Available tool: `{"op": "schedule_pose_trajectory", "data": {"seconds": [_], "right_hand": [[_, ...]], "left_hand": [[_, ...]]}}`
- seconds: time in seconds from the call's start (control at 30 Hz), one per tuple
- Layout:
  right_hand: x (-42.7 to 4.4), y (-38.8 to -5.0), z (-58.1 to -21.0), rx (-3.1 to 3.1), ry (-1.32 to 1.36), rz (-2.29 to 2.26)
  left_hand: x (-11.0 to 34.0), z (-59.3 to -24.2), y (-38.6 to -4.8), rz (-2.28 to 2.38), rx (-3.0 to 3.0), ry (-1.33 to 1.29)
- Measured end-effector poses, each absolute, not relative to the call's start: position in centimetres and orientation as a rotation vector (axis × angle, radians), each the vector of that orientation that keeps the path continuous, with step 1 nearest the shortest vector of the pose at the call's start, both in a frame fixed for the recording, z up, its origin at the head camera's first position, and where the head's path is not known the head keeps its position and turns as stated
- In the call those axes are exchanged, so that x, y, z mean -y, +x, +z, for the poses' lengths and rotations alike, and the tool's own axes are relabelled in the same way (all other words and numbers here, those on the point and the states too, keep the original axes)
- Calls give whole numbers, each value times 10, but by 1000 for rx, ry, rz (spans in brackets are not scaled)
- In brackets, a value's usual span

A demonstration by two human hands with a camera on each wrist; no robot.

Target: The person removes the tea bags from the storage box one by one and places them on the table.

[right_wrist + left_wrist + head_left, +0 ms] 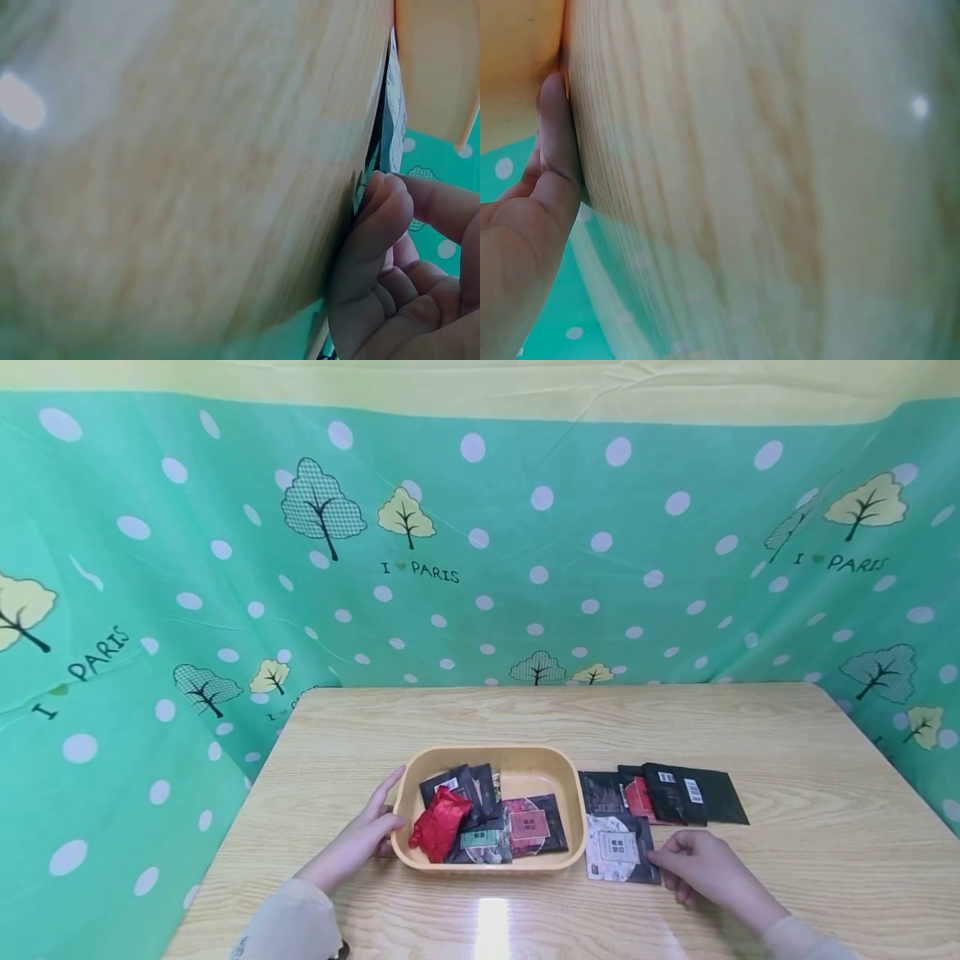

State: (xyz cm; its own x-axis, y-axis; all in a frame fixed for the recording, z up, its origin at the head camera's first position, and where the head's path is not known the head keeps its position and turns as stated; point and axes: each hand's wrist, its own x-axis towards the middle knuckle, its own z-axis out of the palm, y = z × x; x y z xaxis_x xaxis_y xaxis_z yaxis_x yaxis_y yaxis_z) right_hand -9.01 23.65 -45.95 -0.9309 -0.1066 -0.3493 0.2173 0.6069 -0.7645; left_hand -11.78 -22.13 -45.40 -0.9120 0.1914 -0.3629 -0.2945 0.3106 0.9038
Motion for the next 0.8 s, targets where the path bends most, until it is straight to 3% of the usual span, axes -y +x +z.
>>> {"op": "schedule_pose_trajectory", "data": {"seconds": [0.27,0.8], "right_hand": [[-226,-93,-450,-2534,205,-1168],[-203,-101,-427,-2494,137,-1353]], "left_hand": [[220,-453,-117,1640,-2174,-106],[223,-455,-119,1646,-2171,-99]]}}
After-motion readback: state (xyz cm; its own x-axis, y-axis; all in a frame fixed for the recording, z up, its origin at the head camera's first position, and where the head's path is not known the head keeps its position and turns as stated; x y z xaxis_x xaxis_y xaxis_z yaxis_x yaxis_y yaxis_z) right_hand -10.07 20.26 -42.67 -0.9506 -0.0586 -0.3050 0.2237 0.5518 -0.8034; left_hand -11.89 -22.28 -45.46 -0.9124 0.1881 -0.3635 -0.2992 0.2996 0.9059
